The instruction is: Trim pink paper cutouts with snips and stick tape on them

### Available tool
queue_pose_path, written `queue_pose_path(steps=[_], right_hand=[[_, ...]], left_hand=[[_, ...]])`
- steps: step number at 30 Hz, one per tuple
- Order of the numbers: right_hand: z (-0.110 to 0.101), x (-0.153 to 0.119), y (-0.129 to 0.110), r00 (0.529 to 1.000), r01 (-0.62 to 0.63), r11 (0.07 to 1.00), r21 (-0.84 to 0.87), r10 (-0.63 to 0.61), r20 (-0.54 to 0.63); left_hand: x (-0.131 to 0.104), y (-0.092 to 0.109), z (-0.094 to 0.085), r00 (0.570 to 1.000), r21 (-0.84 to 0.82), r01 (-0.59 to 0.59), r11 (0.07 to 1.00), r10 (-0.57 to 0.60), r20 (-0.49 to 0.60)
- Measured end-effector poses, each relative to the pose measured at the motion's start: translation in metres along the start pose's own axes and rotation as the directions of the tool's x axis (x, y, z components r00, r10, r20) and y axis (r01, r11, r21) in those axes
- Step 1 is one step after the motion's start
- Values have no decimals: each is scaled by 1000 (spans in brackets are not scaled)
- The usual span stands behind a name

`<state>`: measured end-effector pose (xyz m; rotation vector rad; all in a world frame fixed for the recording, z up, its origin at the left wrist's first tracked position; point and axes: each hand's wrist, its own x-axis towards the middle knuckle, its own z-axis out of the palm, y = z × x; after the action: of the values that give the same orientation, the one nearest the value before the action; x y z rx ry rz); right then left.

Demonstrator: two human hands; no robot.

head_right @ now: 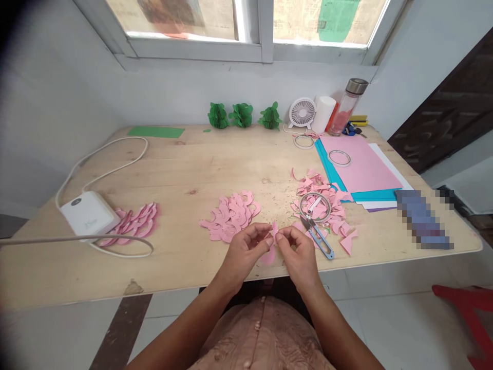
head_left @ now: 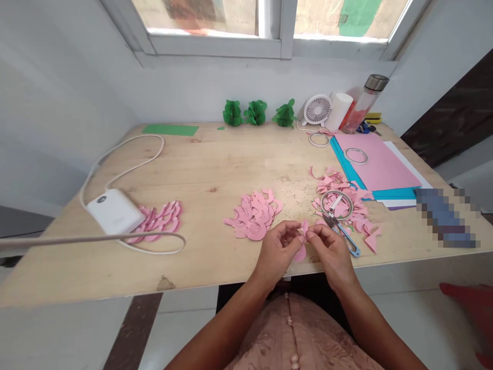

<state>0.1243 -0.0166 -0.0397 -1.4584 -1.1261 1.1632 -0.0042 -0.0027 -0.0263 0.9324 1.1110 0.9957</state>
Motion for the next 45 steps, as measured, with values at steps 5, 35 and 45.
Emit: queue_pose_path(steps=[5,35,45], right_hand=[[1,-2,0,999,-35,999,18,34,34],[-69,36,8,866,252,414,-875,-499,13],[-73,51,14,883,258,197,-946,-445,148]], left_hand=[[3,6,-1,995,-150,102,983,-104,-3],[8,-3,-3,972,-230,226,946,-235,-9],[9,-6,-4,974,-216,221,951,-228,-8]])
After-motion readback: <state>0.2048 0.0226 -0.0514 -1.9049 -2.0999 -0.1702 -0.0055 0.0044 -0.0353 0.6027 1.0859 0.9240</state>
